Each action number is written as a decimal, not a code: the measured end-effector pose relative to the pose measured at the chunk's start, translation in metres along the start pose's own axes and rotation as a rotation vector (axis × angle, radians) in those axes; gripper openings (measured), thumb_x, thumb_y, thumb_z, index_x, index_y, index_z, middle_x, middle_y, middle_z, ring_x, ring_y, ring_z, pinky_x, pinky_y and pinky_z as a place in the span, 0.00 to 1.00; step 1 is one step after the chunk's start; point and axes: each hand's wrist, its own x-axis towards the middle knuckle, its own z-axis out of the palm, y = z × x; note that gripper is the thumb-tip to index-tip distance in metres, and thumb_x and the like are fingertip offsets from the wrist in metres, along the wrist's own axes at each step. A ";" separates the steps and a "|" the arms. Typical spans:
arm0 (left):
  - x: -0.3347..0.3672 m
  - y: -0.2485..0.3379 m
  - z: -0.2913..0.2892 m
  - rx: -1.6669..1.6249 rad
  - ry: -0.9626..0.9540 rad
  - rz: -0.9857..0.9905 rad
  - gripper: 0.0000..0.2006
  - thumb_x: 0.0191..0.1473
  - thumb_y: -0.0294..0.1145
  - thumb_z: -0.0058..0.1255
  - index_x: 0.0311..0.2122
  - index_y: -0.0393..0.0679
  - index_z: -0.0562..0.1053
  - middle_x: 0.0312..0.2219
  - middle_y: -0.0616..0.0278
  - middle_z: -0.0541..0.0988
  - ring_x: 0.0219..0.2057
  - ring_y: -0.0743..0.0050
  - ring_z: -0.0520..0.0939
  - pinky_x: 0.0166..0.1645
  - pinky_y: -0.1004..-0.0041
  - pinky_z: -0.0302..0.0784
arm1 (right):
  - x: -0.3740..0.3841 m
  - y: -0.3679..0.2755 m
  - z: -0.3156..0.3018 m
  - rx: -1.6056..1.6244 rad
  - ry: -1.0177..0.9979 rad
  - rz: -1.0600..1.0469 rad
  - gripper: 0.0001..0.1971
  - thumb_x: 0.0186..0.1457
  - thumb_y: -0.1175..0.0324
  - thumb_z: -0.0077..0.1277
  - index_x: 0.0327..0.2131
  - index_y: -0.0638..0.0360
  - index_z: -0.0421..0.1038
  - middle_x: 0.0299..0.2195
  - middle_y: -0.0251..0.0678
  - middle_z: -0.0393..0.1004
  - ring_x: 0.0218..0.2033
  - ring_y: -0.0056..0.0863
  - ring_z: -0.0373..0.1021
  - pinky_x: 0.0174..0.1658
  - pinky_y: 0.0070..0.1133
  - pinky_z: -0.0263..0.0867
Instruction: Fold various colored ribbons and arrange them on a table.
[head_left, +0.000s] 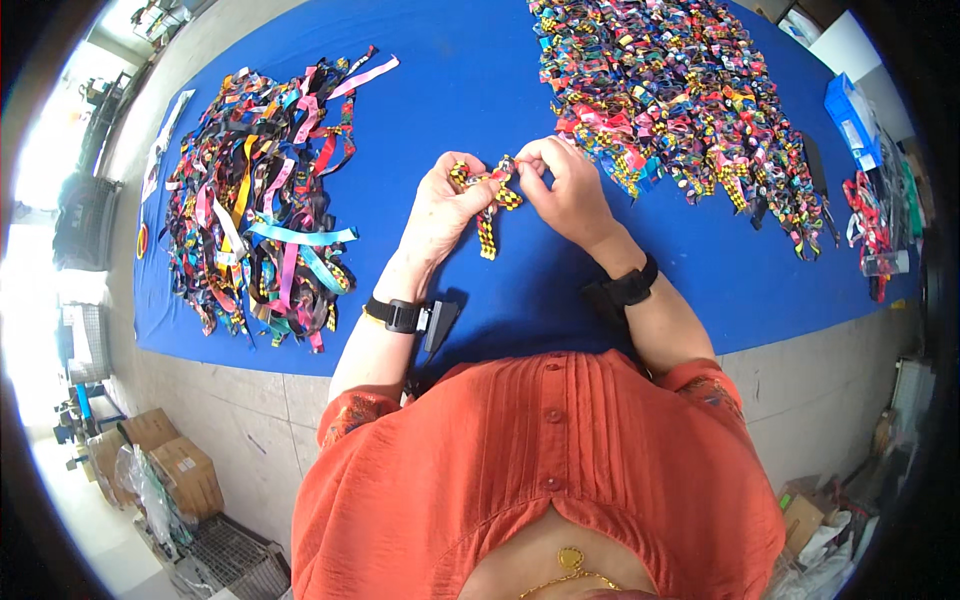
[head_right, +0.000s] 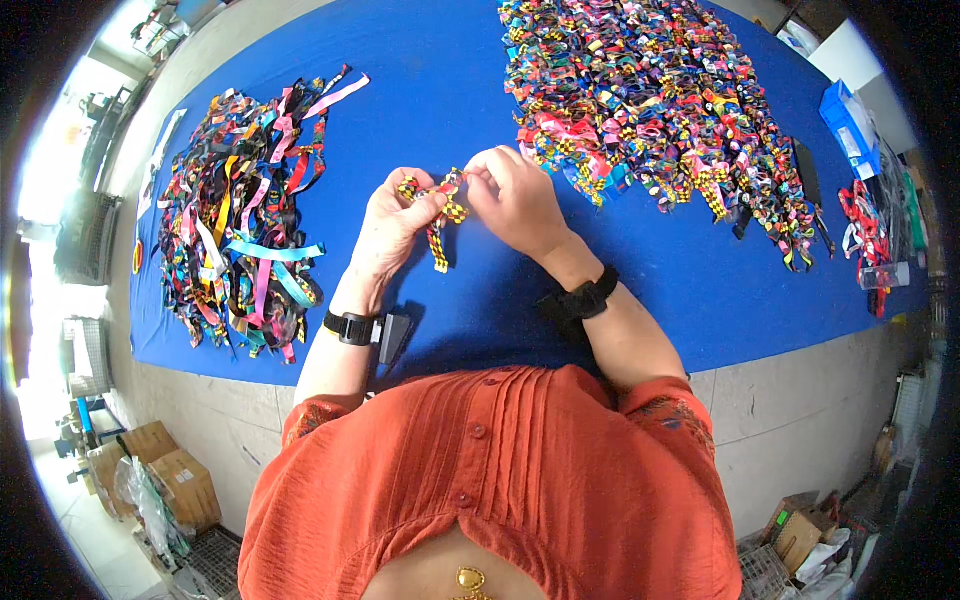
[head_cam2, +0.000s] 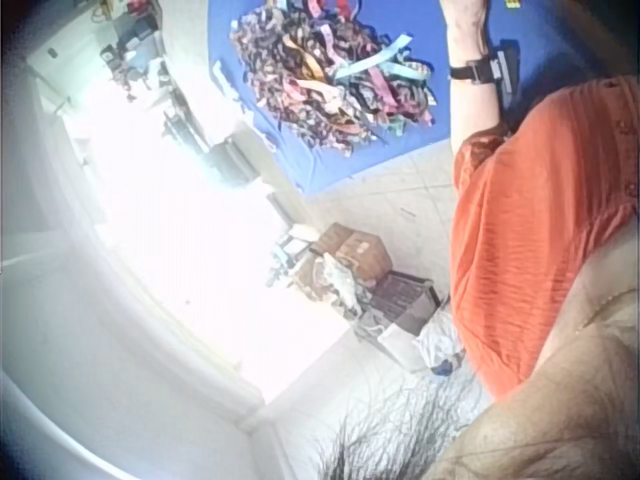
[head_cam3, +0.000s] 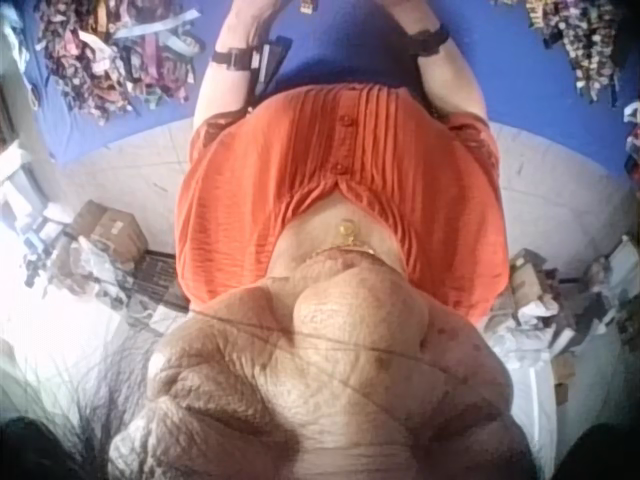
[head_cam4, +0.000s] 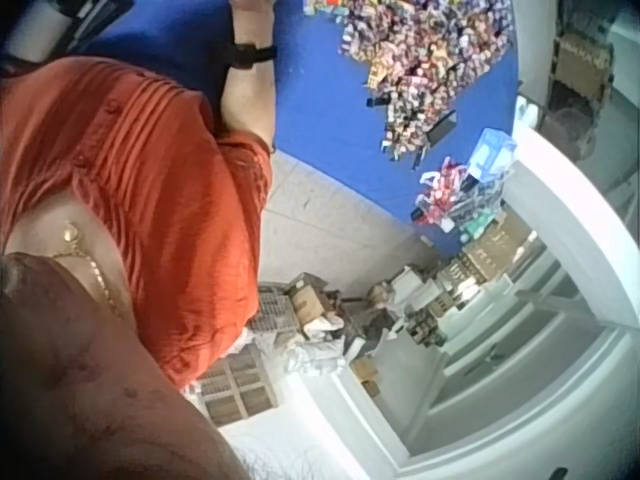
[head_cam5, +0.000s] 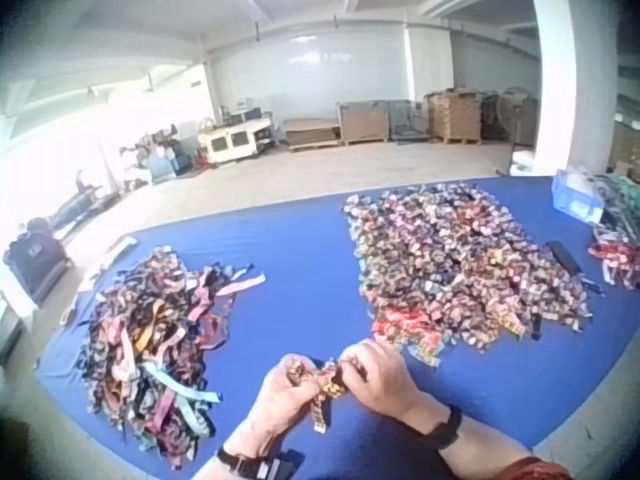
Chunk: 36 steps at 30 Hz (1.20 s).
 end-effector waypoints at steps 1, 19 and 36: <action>-0.001 0.002 0.002 0.054 0.055 0.037 0.13 0.55 0.25 0.61 0.43 0.40 0.69 0.33 0.63 0.78 0.32 0.78 0.79 0.39 0.78 0.76 | -0.002 0.000 0.001 0.264 -0.067 0.213 0.06 0.59 0.69 0.54 0.36 0.61 0.73 0.30 0.34 0.75 0.34 0.22 0.74 0.39 0.22 0.69; 0.009 -0.012 -0.014 -0.334 0.061 0.067 0.11 0.57 0.22 0.59 0.44 0.36 0.71 0.33 0.56 0.81 0.31 0.71 0.82 0.39 0.73 0.81 | -0.010 -0.007 0.001 0.715 -0.556 0.614 0.13 0.65 0.63 0.50 0.30 0.61 0.72 0.26 0.30 0.76 0.23 0.15 0.70 0.28 0.16 0.66; 0.002 -0.002 -0.001 -0.194 -0.051 0.091 0.09 0.59 0.21 0.56 0.44 0.36 0.72 0.33 0.56 0.83 0.30 0.76 0.83 0.38 0.76 0.80 | -0.007 0.002 -0.005 1.243 -0.697 0.938 0.18 0.65 0.55 0.46 0.37 0.62 0.76 0.20 0.26 0.67 0.11 0.13 0.53 0.15 0.16 0.44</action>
